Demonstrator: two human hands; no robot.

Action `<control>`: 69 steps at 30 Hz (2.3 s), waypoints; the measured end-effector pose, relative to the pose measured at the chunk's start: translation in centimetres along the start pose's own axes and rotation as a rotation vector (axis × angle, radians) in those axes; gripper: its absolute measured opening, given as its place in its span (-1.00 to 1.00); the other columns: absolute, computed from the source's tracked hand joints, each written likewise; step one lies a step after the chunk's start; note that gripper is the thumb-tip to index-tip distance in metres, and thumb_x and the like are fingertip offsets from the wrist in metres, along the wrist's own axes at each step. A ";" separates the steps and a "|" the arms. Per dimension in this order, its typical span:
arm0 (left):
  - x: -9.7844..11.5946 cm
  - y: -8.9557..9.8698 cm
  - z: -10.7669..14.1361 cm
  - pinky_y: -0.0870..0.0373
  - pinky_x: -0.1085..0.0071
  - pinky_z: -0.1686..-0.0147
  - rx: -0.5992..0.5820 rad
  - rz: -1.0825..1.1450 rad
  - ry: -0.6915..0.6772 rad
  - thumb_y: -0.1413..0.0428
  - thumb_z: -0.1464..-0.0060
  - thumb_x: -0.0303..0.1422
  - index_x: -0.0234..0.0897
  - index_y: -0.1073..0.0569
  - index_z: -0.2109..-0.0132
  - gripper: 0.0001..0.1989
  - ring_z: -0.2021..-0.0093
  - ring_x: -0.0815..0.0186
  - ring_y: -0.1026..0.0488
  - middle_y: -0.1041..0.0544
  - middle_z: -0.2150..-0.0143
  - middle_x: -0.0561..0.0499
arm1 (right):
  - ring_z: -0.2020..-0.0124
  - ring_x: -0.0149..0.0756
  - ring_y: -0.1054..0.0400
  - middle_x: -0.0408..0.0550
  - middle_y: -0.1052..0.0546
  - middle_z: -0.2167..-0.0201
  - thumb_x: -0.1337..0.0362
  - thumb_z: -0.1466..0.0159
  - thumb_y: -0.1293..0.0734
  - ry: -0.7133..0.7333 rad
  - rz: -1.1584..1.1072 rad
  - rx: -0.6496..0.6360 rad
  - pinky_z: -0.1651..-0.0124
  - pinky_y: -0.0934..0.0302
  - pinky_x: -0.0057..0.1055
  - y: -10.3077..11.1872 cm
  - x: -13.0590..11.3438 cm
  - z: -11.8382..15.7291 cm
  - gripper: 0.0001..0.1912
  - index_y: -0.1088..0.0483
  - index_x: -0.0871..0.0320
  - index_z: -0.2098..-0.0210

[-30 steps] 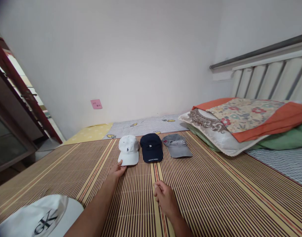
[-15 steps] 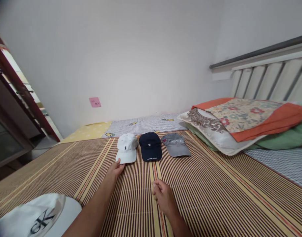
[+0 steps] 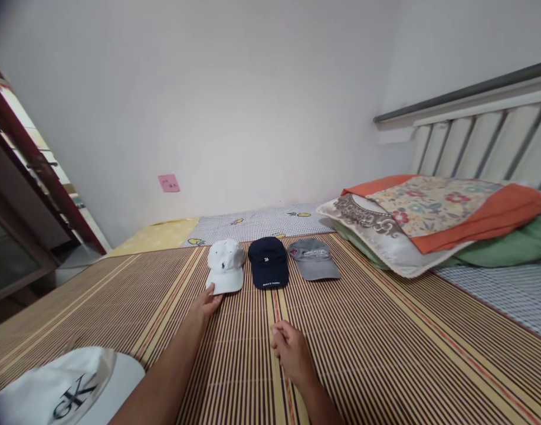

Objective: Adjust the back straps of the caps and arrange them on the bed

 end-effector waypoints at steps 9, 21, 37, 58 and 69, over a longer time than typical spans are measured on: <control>-2.4 1.6 2.1 -0.59 0.15 0.09 0.093 -0.103 0.055 -0.18 -0.31 -0.25 -0.27 -0.46 -0.15 -0.67 0.03 0.17 -0.55 -0.53 -0.11 -0.12 | 0.61 -0.43 -0.17 -0.18 -0.41 0.50 -0.13 -0.31 -0.28 0.032 0.013 -0.020 0.58 -0.01 -0.49 0.2 0.3 -0.1 -0.56 -0.49 0.12 0.15; -2.7 2.0 2.2 -0.60 0.17 0.12 0.110 -0.096 -0.063 -0.18 -0.32 -0.26 -0.29 -0.47 -0.13 -0.68 0.07 0.20 -0.56 -0.55 -0.08 -0.11 | 0.62 -0.43 -0.18 -0.19 -0.40 0.50 -0.14 -0.34 -0.24 0.039 0.015 -0.021 0.61 -0.02 -0.51 0.0 0.7 -0.3 -0.55 -0.47 0.13 0.19; -2.9 2.4 2.1 -0.60 0.20 0.15 0.094 -0.085 -0.127 -0.18 -0.32 -0.26 -0.30 -0.48 -0.11 -0.70 0.10 0.22 -0.56 -0.56 -0.04 -0.10 | 0.58 -0.39 -0.25 -0.16 -0.43 0.48 -0.17 -0.33 -0.24 0.052 0.055 -0.015 0.58 -0.07 -0.49 0.2 -0.4 0.1 -0.52 -0.49 0.12 0.19; -3.4 2.7 6.3 -0.57 0.13 -0.04 -0.045 -0.301 -0.179 -0.17 -0.30 -0.38 -0.32 -0.53 -0.02 -0.82 -0.07 0.13 -0.56 -0.59 -0.08 -0.17 | 0.60 -0.38 -0.26 -0.19 -0.42 0.51 -0.12 -0.31 -0.27 0.051 0.017 0.014 0.61 -0.07 -0.49 0.2 -0.2 0.0 -0.56 -0.48 0.13 0.20; -8.5 9.1 22.0 0.40 -0.20 -0.48 -0.524 -1.872 -0.508 -0.09 -0.29 -0.11 0.06 -0.17 -0.48 -0.33 -0.58 0.01 0.27 0.07 -0.59 0.05 | 0.60 -0.36 -0.26 -0.14 -0.48 0.49 -0.11 -0.29 -0.26 0.071 0.078 0.025 0.58 -0.13 -0.45 0.6 -0.4 0.2 -0.54 -0.49 0.15 0.15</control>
Point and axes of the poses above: each hand's wrist, its own z-axis away from the middle knuckle, its own y-axis out of the back of the hand, x = y × z, the point moved 8 cm from there along -z, towards the middle knuckle
